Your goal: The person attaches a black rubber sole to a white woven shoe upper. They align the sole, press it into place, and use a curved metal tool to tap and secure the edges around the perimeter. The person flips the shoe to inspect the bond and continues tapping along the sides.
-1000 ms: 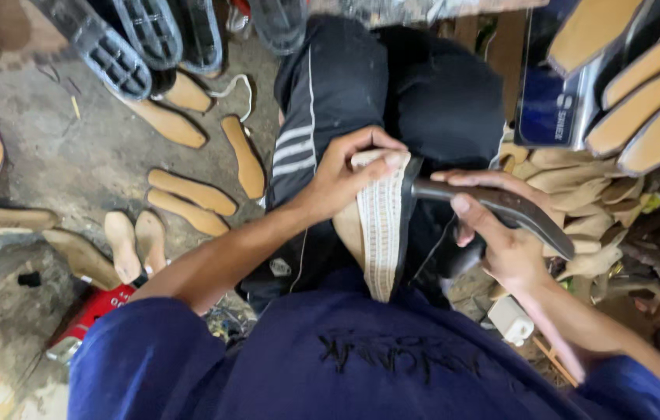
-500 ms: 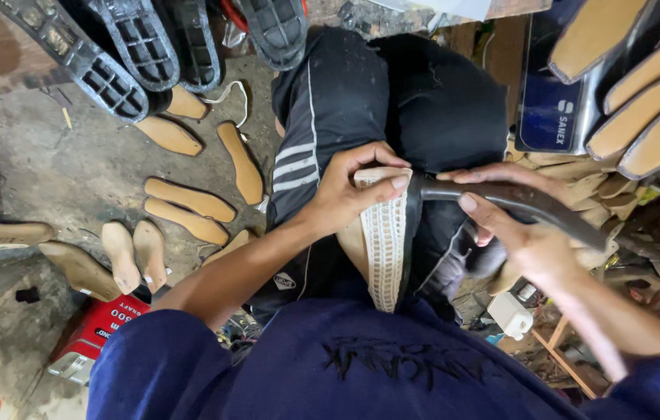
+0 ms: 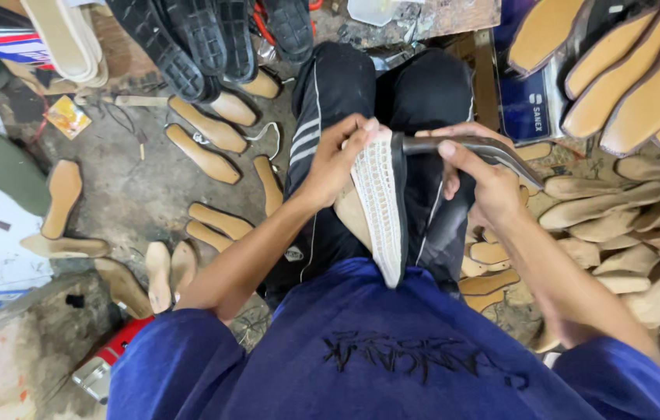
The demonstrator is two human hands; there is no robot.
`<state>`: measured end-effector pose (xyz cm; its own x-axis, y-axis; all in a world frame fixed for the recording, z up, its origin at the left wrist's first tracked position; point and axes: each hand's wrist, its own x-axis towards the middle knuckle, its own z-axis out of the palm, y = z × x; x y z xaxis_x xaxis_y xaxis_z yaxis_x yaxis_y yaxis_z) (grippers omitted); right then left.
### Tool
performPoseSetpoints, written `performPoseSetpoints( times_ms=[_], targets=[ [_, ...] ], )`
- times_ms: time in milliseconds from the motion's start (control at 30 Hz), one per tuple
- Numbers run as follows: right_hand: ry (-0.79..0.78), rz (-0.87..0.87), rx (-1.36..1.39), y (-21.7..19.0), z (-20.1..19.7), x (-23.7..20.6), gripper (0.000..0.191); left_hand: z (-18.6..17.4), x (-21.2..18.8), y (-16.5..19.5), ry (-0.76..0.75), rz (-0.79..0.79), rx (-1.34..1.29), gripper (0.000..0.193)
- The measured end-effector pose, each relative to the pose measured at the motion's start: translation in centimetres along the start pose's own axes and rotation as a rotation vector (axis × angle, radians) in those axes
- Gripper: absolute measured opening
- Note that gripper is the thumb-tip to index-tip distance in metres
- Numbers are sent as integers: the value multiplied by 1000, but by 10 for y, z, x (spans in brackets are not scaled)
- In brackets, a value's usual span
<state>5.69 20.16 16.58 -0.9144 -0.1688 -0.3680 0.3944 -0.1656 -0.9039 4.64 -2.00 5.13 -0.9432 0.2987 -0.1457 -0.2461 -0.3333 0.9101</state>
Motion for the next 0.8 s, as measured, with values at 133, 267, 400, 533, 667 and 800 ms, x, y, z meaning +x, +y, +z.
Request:
performPoseSetpoints(
  times_ms=[133,267,400,533,667,800],
  targets=[
    [-97,-176,310,2,0,-30,24,14,-20,71,-52,357,244,19],
    [-199,-296,405,-16,-9,-40,22,29,-17,141,-133,728,515,13],
    [-245,-349,397,-18,-12,-41,25,40,-19,168,-184,818,552,10],
    [-248,-262,524,8,-9,-45,28,47,-25,156,-184,614,331,5],
    [-187,-235,664,38,-2,-58,30,46,-33,141,-83,538,432,10],
    [-12,-348,590,47,10,-73,30,47,-26,142,-69,646,549,17]
  ],
)
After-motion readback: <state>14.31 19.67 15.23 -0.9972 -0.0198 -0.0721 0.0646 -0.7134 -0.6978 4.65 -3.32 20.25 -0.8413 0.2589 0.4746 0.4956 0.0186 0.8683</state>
